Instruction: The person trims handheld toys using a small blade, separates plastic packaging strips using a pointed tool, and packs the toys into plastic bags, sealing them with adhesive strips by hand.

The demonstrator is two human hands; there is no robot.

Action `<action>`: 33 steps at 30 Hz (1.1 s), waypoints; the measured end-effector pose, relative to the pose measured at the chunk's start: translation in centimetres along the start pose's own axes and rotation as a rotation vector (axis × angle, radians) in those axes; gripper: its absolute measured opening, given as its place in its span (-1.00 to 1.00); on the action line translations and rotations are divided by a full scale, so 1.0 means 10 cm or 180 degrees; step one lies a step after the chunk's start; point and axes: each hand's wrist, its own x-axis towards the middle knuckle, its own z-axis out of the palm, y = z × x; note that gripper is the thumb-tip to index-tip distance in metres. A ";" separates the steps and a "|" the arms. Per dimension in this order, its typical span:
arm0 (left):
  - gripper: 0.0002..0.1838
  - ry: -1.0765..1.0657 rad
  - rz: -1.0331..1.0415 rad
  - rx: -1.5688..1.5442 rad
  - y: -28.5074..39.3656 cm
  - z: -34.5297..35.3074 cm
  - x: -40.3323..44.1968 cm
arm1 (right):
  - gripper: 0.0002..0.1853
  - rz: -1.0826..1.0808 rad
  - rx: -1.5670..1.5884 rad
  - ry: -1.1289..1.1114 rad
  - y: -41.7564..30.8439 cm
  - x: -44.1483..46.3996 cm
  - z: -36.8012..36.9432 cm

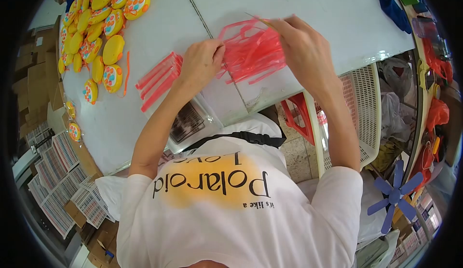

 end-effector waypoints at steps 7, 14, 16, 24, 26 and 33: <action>-0.90 0.0629 -0.0012 -0.0029 -0.07 -0.23 -0.12 | -0.73 -0.0319 -0.0313 -0.0645 -0.03 -0.02 0.07; -0.84 0.0526 -0.0884 -0.2320 -0.08 -0.30 0.01 | -0.70 0.0149 0.0921 -0.0343 -0.37 -0.32 -0.19; -0.81 0.0666 -0.0968 -0.2881 -0.17 -0.34 -0.05 | -0.69 0.0267 0.1244 -0.0558 -0.40 -0.34 -0.22; -0.75 0.0639 -0.0436 -0.1801 -0.11 -0.26 -0.30 | -0.70 0.0982 0.2412 -0.0080 0.00 -0.10 -0.02; -0.75 0.1069 0.0544 -0.0764 -0.18 -0.14 -0.29 | -0.73 0.0833 0.1899 0.0307 0.10 -0.06 0.06; -0.66 0.0808 0.0165 -0.1237 0.02 -0.15 -0.19 | -0.76 -0.0163 -0.0085 0.0207 0.03 0.14 0.26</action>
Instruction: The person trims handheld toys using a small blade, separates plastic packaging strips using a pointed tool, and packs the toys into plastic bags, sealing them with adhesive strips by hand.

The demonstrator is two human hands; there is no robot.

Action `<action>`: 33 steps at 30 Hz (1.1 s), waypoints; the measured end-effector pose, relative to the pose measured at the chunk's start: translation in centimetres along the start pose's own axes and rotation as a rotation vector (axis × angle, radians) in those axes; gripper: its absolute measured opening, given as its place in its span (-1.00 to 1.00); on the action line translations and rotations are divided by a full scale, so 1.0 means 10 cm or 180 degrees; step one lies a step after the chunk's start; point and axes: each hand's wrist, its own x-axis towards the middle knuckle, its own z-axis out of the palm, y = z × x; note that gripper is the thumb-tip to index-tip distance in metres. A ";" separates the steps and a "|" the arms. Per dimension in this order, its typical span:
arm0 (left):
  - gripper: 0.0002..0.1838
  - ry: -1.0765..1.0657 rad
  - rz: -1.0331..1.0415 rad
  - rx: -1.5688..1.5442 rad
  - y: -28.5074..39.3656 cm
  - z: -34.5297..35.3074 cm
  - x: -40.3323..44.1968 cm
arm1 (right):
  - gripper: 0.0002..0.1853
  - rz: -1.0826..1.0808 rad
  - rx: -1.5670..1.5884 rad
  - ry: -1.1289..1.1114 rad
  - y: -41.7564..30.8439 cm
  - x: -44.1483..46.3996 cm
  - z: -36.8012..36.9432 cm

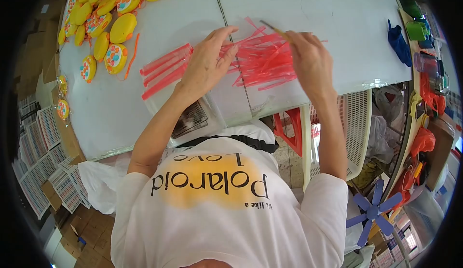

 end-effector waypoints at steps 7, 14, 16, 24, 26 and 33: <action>-0.59 -0.0156 -0.0085 0.0204 -0.11 0.05 0.06 | -0.77 -0.0228 0.0112 -0.0036 -0.23 -0.09 -0.09; -0.55 -0.0054 -0.0053 0.0501 -0.01 -0.06 0.05 | -0.75 -0.0169 -0.0128 -0.0464 -0.10 -0.12 -0.05; -0.54 0.0127 0.0026 0.0416 0.05 -0.19 -0.02 | -0.75 -0.0149 -0.0017 -0.0509 -0.14 -0.17 -0.13; -0.61 0.0719 -0.0071 0.0779 -0.21 -0.71 -0.98 | -0.71 0.0700 0.0552 0.0809 0.02 -0.18 -0.41; -0.58 0.0733 0.0037 0.1488 -0.31 -0.63 -1.25 | -0.71 0.1113 0.0345 0.0975 0.63 -0.15 -0.27; -0.59 0.1153 0.0123 0.1632 -0.56 -0.38 -1.40 | -0.68 0.0299 -0.0971 0.0673 1.16 -0.01 0.03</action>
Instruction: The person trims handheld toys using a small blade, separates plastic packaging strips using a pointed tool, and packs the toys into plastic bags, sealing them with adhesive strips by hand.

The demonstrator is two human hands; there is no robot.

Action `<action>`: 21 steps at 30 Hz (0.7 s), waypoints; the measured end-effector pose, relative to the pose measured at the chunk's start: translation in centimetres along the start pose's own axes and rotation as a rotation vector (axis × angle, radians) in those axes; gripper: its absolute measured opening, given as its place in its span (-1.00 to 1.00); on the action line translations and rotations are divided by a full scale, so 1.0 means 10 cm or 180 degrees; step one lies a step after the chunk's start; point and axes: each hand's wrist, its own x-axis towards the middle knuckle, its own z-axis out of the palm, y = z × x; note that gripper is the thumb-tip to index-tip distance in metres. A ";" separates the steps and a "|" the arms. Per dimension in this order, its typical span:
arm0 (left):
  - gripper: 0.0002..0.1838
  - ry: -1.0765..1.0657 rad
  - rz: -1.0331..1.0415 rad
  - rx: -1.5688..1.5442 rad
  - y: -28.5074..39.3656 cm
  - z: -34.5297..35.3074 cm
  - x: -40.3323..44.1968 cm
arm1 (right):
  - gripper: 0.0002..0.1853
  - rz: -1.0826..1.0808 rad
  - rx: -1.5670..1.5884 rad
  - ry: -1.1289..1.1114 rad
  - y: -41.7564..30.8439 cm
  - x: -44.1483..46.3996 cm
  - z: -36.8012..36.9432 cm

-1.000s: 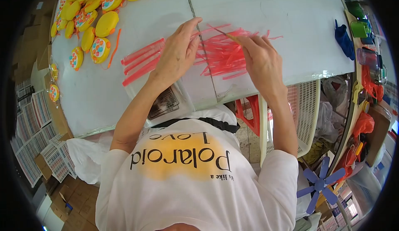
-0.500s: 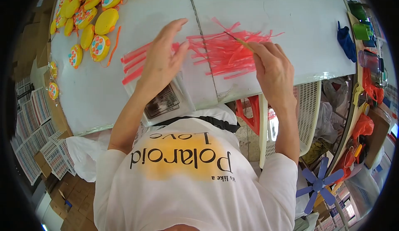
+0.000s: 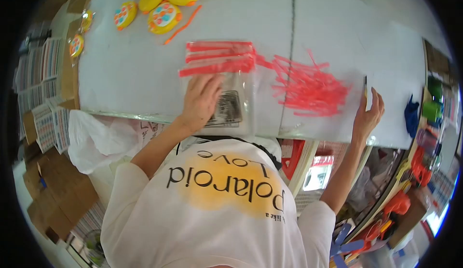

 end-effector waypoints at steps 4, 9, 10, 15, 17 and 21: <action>-0.74 0.0002 0.0349 -0.0113 -0.07 0.01 0.04 | -0.63 -0.0534 0.1439 -0.0932 -1.47 0.44 -0.16; -0.75 0.0225 0.0420 -0.0035 -0.04 -0.04 0.09 | -0.55 -0.2554 0.1572 -0.1188 -3.25 0.73 0.39; -0.72 0.0027 0.0352 -0.0056 -0.06 -0.01 0.06 | -0.50 -0.2697 0.1561 -0.1062 -3.54 0.82 0.56; -0.54 -0.0049 0.0064 -0.0075 -0.04 -0.06 0.09 | -0.23 -0.1861 0.0715 -0.2250 -4.48 1.20 1.02; -0.35 -0.0108 -0.0201 -0.0482 -0.04 -0.14 0.14 | -0.21 -0.1963 0.0713 -0.2051 -4.42 1.15 1.07; -0.25 0.0095 -0.0379 -0.0854 -0.11 -0.09 0.07 | -0.17 -0.1977 0.1181 -0.2194 -4.09 1.07 1.01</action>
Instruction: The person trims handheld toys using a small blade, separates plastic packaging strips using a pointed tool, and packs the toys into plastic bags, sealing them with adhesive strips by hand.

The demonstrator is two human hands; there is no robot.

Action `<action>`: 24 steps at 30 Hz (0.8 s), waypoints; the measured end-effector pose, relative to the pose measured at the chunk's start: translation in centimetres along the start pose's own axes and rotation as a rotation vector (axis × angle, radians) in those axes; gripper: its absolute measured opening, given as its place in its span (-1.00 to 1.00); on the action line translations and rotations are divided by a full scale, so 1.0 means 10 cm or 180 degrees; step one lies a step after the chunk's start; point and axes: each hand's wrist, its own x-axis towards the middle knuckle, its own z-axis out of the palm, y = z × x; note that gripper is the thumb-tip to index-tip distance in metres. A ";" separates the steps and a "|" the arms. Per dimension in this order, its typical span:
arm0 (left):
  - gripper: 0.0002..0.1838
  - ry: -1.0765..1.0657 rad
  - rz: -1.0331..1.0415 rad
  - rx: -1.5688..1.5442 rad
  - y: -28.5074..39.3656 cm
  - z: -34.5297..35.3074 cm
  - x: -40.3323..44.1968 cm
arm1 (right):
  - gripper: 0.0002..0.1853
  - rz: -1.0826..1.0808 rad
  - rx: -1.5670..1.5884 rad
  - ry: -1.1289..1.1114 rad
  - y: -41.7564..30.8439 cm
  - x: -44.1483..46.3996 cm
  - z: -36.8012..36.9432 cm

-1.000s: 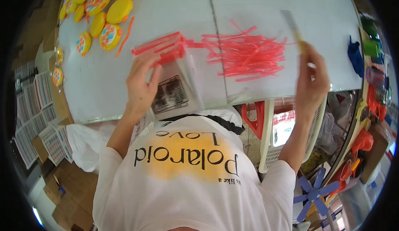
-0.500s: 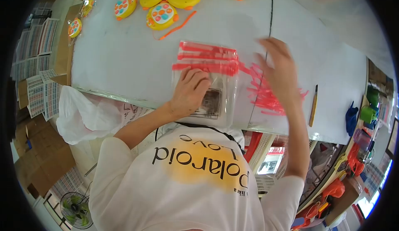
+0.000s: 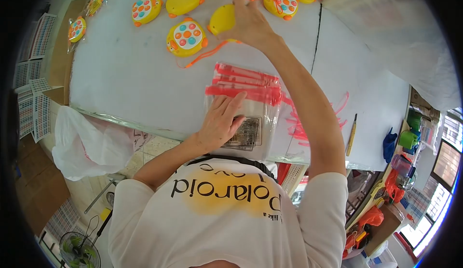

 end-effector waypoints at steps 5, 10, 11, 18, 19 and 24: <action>-0.16 0.0037 -0.0137 -0.0428 -0.03 0.01 0.00 | -0.20 0.0143 0.0956 -0.0056 -0.07 -0.59 -0.40; -0.15 0.0099 -0.0159 -0.0626 -0.03 0.01 -0.01 | -0.33 -0.0020 0.0516 -0.0191 -0.03 -0.91 -0.75; -0.15 0.0110 -0.0174 -0.0647 -0.03 0.02 -0.01 | -0.39 0.0003 0.1297 0.0101 0.02 -0.91 -0.75; -0.20 -0.0011 -0.0118 -0.0323 -0.01 0.01 0.00 | -0.35 0.0557 0.0592 -0.0120 0.28 -0.95 -0.27; -0.21 0.0016 -0.0143 -0.0267 0.00 0.02 0.00 | -0.25 0.0275 0.0006 -0.0319 0.35 -0.96 -0.31; -0.22 -0.0123 -0.0068 -0.0309 -0.02 0.04 0.00 | -0.24 -0.1303 -0.0873 -0.0392 0.22 -0.65 -0.32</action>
